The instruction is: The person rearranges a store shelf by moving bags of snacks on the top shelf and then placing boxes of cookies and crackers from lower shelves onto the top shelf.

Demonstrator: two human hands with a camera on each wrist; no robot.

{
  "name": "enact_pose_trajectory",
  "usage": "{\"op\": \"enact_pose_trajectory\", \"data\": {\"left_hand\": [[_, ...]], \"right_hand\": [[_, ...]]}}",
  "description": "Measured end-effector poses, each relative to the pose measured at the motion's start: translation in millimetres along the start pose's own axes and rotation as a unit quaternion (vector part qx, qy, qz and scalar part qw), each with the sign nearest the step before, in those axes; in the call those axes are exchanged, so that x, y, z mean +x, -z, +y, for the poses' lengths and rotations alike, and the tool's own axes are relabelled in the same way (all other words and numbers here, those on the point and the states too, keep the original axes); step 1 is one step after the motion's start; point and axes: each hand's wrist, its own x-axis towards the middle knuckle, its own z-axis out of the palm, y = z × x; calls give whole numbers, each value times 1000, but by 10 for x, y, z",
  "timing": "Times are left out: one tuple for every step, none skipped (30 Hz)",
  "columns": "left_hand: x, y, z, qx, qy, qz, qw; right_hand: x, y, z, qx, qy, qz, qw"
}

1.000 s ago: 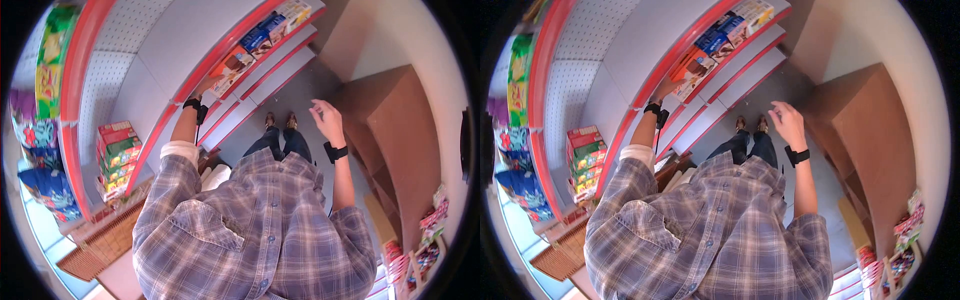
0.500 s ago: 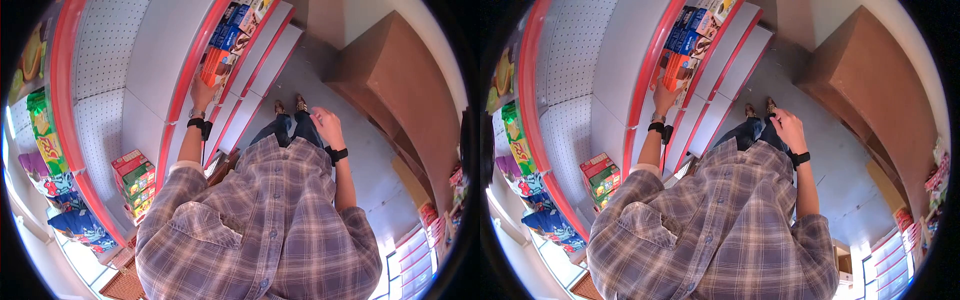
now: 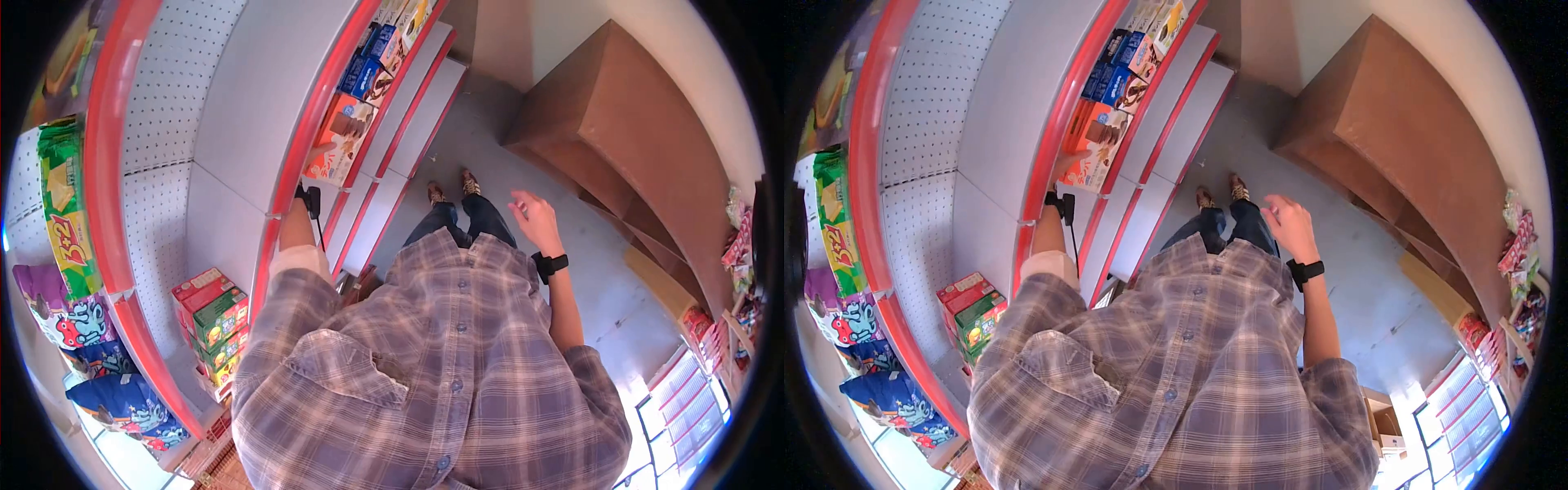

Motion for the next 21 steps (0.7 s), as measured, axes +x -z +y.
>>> {"op": "enact_pose_trajectory", "data": {"left_hand": [[-1, 3, -10, 0, 0, 0, 1000], [-8, -18, -13, -1, 0, -1, 1000], [7, -33, -9, -1, 0, -2, 1000], [-12, -61, -28, -4, 0, -3, 1000], [-21, -79, -32, -5, 1, -1, 1000], [-44, -100, -41, -4, 1, 1, 1000], [-53, -128, -49, -4, 0, 2, 1000], [-96, -167, -59, -3, 0, 3, 1000], [-130, -187, -78, -3, 1, 4, 1000], [-158, -199, -95, -3, 3, 4, 1000], [-153, -197, -102, -6, 2, 3, 1000], [-144, -187, -108, -7, 2, 3, 1000], [-137, -177, -112, -8, 1, 2, 1000], [-129, -153, -119, -11, 1, 1, 1000], [-129, -117, -137, -11, 2, 0, 1000], [-121, -96, -141, -11, 1, -2, 1000], [-118, -93, -150, -12, 1, -4, 1000], [-115, -74, -170, -13, 0, -6, 1000], [-99, -67, -178, -12, -1, -9, 1000], [-87, -57, -176, -13, -2, -11, 1000], [-85, -49, -181, -14, -3, -13, 1000]], "right_hand": [[-1, -5, -27, 1, -1, 3, 1000], [-15, -19, -55, -4, 0, 9, 1000], [-31, -41, -81, -1, -14, -5, 1000], [-34, -60, -106, 2, -26, -22, 999], [-26, -79, -149, -3, -23, -19, 1000], [-20, -116, -197, -1, -11, -25, 1000], [-15, -156, -239, 1, 1, -33, 999], [0, -198, -275, -2, 4, -36, 999], [14, -242, -311, -5, 19, -35, 999], [22, -273, -342, -8, 34, -34, 999], [37, -290, -375, -9, 37, -36, 999], [53, -310, -406, -4, 44, -36, 998], [76, -324, -430, 0, 50, -36, 998], [92, -333, -448, 0, 52, -36, 998], [107, -343, -468, -2, 45, -42, 998], [124, -353, -487, -3, 37, -46, 998], [133, -362, -495, -2, 37, -44, 998], [137, -364, -495, 0, 38, -42, 998], [129, -365, -497, 1, 37, -39, 999], [119, -358, -505, 1, 34, -35, 999], [108, -347, -511, 2, 31, -36, 999]]}}
